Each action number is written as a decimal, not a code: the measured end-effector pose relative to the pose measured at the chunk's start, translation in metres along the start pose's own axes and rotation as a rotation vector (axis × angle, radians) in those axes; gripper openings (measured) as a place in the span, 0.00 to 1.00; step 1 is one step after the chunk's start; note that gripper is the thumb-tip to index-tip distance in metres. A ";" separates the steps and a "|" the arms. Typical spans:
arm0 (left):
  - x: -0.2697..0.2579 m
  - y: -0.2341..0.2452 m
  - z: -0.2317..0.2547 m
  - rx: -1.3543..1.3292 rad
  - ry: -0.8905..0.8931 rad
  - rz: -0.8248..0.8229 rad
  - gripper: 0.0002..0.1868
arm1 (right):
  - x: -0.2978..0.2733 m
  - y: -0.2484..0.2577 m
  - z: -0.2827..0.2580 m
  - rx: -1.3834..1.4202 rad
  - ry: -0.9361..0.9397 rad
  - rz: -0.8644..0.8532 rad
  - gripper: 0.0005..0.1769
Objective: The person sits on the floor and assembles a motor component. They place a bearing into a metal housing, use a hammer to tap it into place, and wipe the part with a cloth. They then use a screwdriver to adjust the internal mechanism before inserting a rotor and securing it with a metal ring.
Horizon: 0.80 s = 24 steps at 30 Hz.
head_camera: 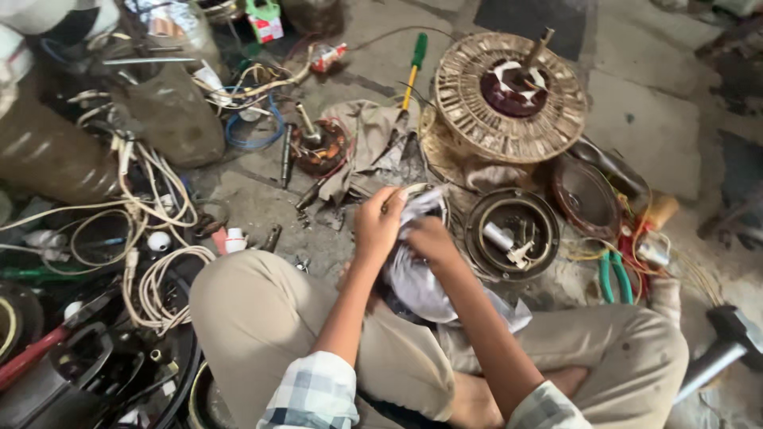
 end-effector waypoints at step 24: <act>0.011 0.009 -0.014 0.128 -0.041 0.205 0.13 | -0.045 -0.040 -0.076 -1.804 0.788 0.040 0.28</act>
Point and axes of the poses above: each hand's wrist, its own x-axis towards the middle knuckle, its own y-axis out of the back of the hand, z = x × y, the point moved 6 cm from there along x, towards the middle knuckle, and after that the axes turned 5 degrees about z, right-handed, at the moved point
